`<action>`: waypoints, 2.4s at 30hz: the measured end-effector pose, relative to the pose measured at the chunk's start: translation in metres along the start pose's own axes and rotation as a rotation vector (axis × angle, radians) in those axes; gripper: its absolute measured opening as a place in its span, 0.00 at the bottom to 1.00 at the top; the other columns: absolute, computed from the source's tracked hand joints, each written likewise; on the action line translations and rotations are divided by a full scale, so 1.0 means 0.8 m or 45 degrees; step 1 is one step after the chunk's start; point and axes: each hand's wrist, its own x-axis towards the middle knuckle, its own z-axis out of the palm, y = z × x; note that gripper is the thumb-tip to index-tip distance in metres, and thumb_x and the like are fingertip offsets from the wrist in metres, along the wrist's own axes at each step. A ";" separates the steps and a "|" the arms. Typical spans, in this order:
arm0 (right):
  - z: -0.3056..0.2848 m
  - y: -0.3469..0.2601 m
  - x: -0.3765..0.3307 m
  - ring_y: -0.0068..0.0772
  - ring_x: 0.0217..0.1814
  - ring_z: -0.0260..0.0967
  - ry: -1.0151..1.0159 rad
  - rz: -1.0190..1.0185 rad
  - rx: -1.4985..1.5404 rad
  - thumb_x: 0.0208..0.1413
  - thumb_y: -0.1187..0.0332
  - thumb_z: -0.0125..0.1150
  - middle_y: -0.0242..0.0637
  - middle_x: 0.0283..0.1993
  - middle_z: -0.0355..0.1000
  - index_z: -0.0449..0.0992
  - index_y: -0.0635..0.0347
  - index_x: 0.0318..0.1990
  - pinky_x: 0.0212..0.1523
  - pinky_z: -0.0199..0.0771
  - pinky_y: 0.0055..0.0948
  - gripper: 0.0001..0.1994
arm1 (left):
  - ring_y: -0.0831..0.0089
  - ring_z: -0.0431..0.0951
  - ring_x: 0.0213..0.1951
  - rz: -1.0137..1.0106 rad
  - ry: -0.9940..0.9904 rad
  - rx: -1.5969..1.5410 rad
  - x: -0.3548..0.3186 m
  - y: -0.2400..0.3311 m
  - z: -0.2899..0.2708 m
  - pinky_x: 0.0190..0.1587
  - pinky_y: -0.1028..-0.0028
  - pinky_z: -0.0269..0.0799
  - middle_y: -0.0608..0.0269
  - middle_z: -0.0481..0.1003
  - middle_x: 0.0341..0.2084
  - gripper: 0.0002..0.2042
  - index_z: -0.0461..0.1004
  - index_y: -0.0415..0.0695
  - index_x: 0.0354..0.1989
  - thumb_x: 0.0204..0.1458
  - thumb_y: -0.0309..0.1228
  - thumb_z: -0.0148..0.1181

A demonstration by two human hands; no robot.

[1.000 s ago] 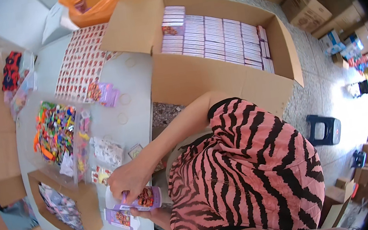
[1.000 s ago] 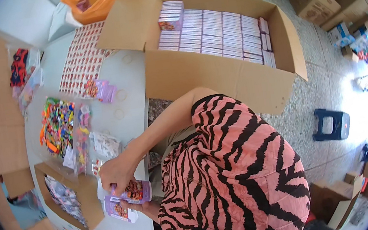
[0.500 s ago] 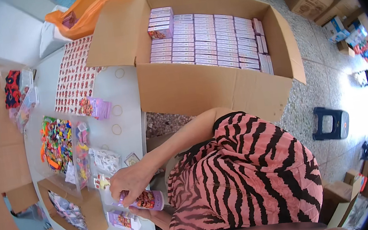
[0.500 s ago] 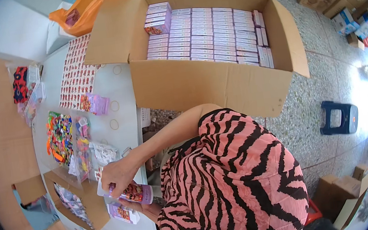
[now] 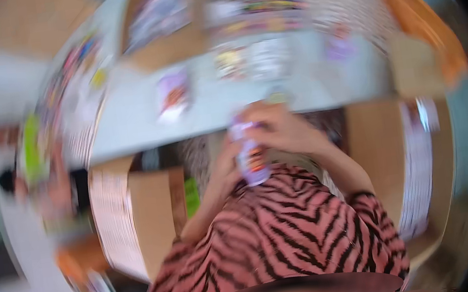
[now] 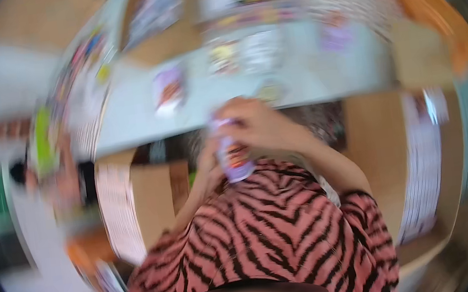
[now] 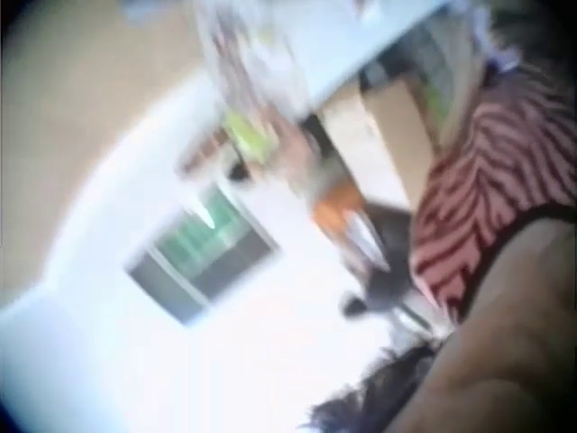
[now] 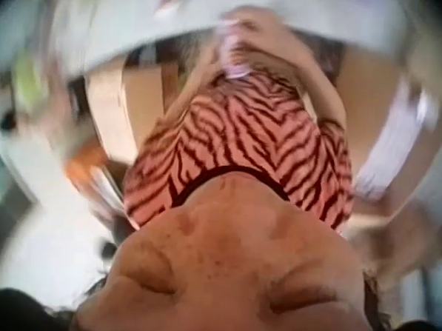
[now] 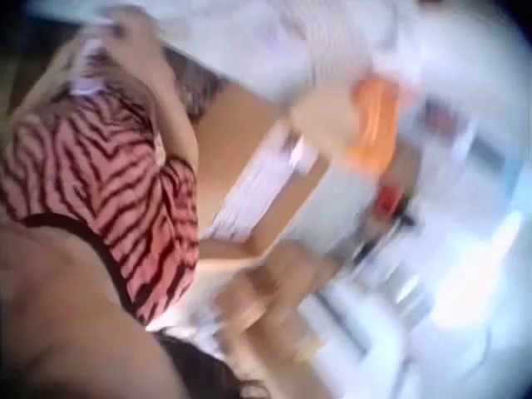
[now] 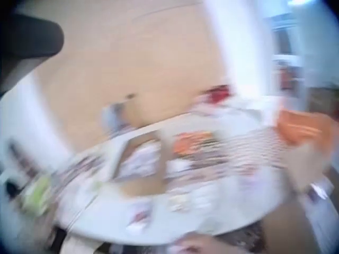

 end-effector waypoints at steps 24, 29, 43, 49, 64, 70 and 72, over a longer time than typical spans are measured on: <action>-0.005 -0.024 -0.005 0.31 0.32 0.68 -0.292 -0.167 -0.311 0.47 0.70 0.61 0.36 0.26 0.71 0.72 0.62 0.27 0.55 0.59 0.41 0.06 | 0.82 0.72 0.32 0.210 -0.142 0.731 -0.037 -0.002 0.048 0.34 0.80 0.69 0.68 0.73 0.32 0.17 0.69 0.40 0.42 0.42 0.24 0.65; -0.002 -0.025 -0.003 0.31 0.45 0.69 -0.201 -0.150 0.074 0.44 0.71 0.64 0.37 0.42 0.72 0.74 0.60 0.33 0.57 0.59 0.37 0.09 | 0.83 0.74 0.32 0.335 -0.038 0.775 -0.038 0.001 0.055 0.35 0.80 0.71 0.68 0.74 0.31 0.18 0.70 0.38 0.40 0.39 0.22 0.67; -0.011 -0.006 -0.047 0.25 0.51 0.64 0.118 0.051 0.588 0.43 0.72 0.64 0.36 0.50 0.68 0.65 0.62 0.56 0.53 0.64 0.25 0.28 | 0.69 0.74 0.39 0.424 0.058 0.762 -0.015 -0.022 0.032 0.44 0.70 0.73 0.59 0.69 0.39 0.24 0.59 0.35 0.52 0.42 0.19 0.54; -0.007 0.011 -0.067 0.23 0.50 0.64 0.236 0.021 0.736 0.45 0.71 0.64 0.35 0.48 0.68 0.67 0.62 0.53 0.53 0.62 0.23 0.25 | 0.64 0.70 0.50 0.283 -0.155 0.830 0.006 -0.017 0.024 0.51 0.66 0.70 0.54 0.64 0.48 0.32 0.55 0.37 0.57 0.42 0.29 0.59; -0.029 0.030 -0.077 0.32 0.41 0.69 0.241 -0.001 0.125 0.44 0.73 0.66 0.38 0.36 0.71 0.77 0.61 0.38 0.41 0.68 0.27 0.11 | 0.71 0.72 0.44 -0.285 -0.073 0.567 0.021 -0.019 -0.046 0.47 0.71 0.71 0.61 0.70 0.43 0.25 0.61 0.36 0.53 0.45 0.27 0.62; -0.028 0.036 -0.092 0.27 0.43 0.69 0.195 0.234 0.144 0.46 0.75 0.64 0.37 0.38 0.72 0.75 0.64 0.40 0.44 0.69 0.26 0.12 | 0.68 0.72 0.46 0.479 -0.120 1.125 0.003 -0.031 0.031 0.49 0.70 0.68 0.55 0.66 0.49 0.33 0.53 0.38 0.60 0.46 0.24 0.62; -0.027 0.038 -0.088 0.25 0.43 0.69 0.185 0.312 0.164 0.46 0.76 0.64 0.36 0.40 0.72 0.74 0.64 0.42 0.45 0.69 0.24 0.13 | 0.66 0.71 0.48 0.560 -0.063 1.103 -0.002 -0.028 0.031 0.50 0.70 0.69 0.51 0.63 0.52 0.38 0.49 0.38 0.62 0.42 0.23 0.66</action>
